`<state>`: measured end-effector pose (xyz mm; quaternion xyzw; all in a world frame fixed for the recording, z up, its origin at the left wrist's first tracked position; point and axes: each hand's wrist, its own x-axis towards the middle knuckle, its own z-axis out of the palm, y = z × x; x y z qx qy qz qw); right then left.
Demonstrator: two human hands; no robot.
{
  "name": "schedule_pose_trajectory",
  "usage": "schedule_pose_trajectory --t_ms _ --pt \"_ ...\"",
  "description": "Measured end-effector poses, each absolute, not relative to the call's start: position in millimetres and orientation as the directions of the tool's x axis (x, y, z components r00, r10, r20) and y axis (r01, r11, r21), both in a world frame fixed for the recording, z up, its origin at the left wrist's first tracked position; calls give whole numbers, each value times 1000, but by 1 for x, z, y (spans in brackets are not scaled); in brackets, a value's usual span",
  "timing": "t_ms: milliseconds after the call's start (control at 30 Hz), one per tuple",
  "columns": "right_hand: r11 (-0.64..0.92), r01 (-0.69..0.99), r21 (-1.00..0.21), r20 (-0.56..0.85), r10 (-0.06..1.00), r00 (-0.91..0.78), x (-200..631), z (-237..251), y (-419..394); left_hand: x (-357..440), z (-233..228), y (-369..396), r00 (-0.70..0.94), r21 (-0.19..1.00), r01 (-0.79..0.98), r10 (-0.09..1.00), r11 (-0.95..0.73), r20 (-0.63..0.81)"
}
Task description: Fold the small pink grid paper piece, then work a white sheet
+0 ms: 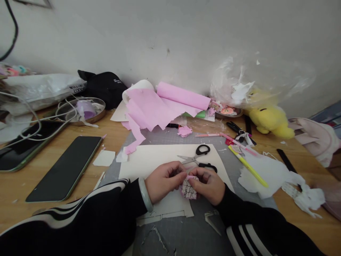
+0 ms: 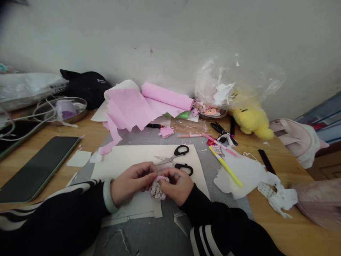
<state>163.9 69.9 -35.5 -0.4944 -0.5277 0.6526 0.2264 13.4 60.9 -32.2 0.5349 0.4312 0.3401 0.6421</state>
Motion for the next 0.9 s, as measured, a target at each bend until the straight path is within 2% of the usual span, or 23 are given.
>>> schedule_pose_trajectory --t_ms 200,533,900 --pt "-332 199 -922 -386 828 -407 165 -35 71 14 -31 61 372 977 55 904 206 -212" --pt "-347 209 -914 -399 858 -322 165 -32 74 12 -29 60 436 972 -31 878 231 -195" --pt "-366 181 -913 -407 851 -330 163 -31 73 14 -29 61 410 977 57 888 203 -209"
